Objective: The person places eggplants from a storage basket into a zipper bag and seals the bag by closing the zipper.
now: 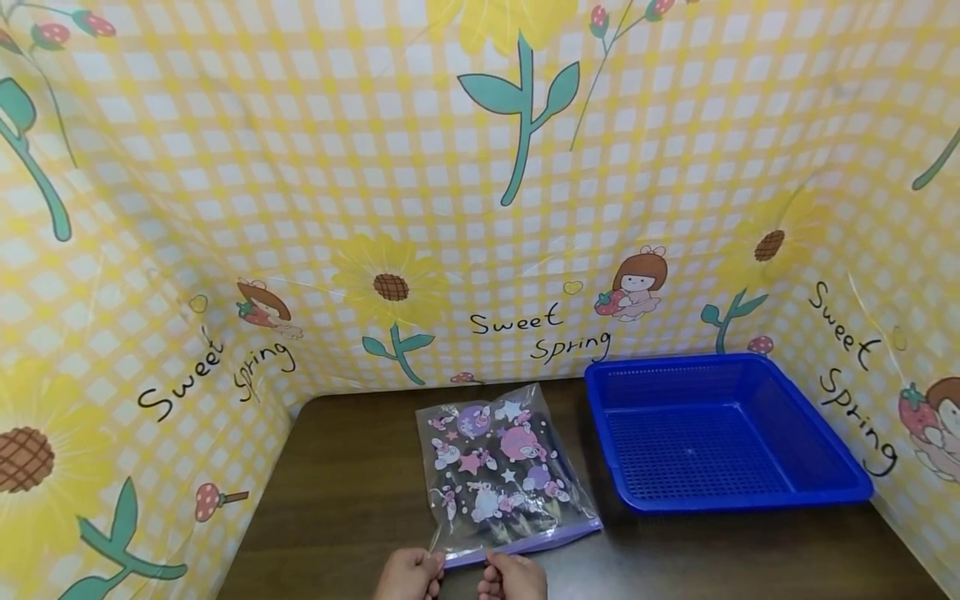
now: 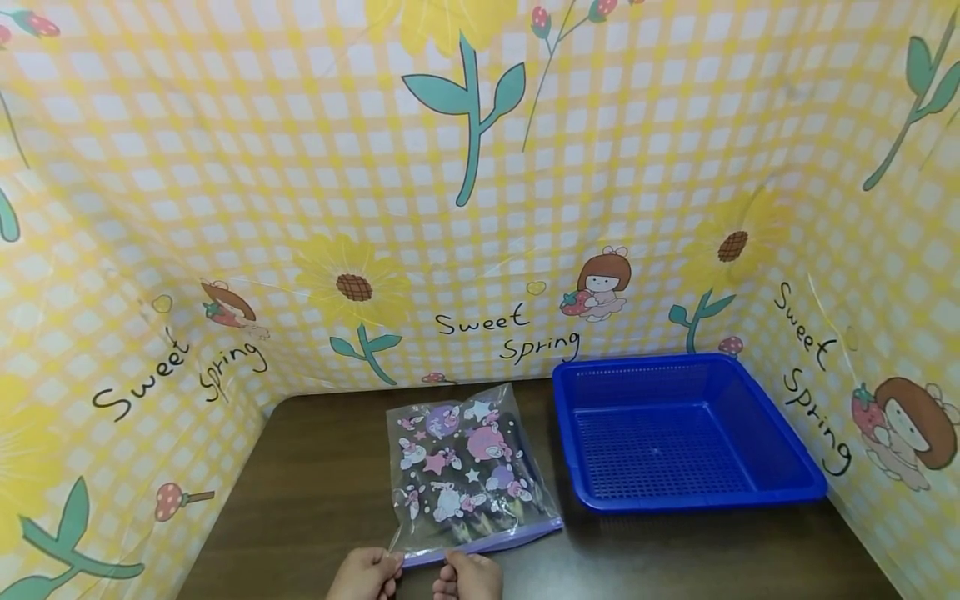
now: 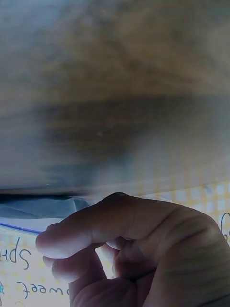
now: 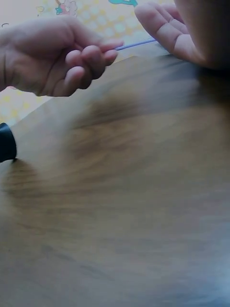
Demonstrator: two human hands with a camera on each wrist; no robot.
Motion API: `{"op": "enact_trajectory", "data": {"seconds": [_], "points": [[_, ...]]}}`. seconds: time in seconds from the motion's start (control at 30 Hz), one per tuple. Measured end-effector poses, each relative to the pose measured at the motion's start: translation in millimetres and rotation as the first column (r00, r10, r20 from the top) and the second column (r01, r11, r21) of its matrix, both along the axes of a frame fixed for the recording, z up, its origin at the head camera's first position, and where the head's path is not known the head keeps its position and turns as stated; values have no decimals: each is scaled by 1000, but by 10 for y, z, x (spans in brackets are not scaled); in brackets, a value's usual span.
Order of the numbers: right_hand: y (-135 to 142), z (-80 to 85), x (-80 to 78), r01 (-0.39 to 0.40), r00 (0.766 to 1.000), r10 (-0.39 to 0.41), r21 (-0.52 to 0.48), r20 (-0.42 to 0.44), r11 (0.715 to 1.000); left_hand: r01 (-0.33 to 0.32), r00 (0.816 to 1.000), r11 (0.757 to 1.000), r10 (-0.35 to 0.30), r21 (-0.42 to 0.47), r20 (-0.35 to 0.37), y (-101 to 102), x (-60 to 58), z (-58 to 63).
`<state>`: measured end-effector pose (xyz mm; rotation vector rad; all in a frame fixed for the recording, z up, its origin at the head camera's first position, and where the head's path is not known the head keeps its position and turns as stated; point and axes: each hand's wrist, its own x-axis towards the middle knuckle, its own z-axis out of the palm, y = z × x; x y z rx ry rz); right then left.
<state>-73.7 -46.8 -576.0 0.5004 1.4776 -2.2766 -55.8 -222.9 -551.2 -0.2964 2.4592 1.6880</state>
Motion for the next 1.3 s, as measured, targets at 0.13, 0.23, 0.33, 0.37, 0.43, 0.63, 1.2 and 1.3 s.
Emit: {"op": "enact_trajectory", "data": {"seconds": [0.13,0.23,0.33,0.37,0.43,0.63,1.2,1.3], "points": [[129,-2,-46,-10,1000,10,-14,28,1000,3,1000,1000,-3,6,0,-8,-9,-9],[241,-17,-73,-19,999,20,-7,34,1000,7,1000,1000,-7,1,1,-11,-10,-13],[349,-16,-97,-19,999,19,-12,30,1000,10,1000,1000,-10,-2,0,-13,-9,-12],[385,-12,-105,-15,999,16,-16,29,1000,9,1000,1000,-9,-3,0,-15,-10,-13],[454,5,-124,-3,1000,4,-27,28,1000,4,1000,1000,-4,-7,2,-20,-14,-12],[652,39,-185,17,1000,-16,-63,17,998,-21,1000,1000,21,-23,12,-60,-31,11],[1168,64,-236,62,998,-62,-29,6,998,-90,995,975,94,-202,10,-156,-68,44],[1198,44,-223,-25,999,27,44,-30,999,-102,994,947,107,-305,0,-140,-107,58]]}}
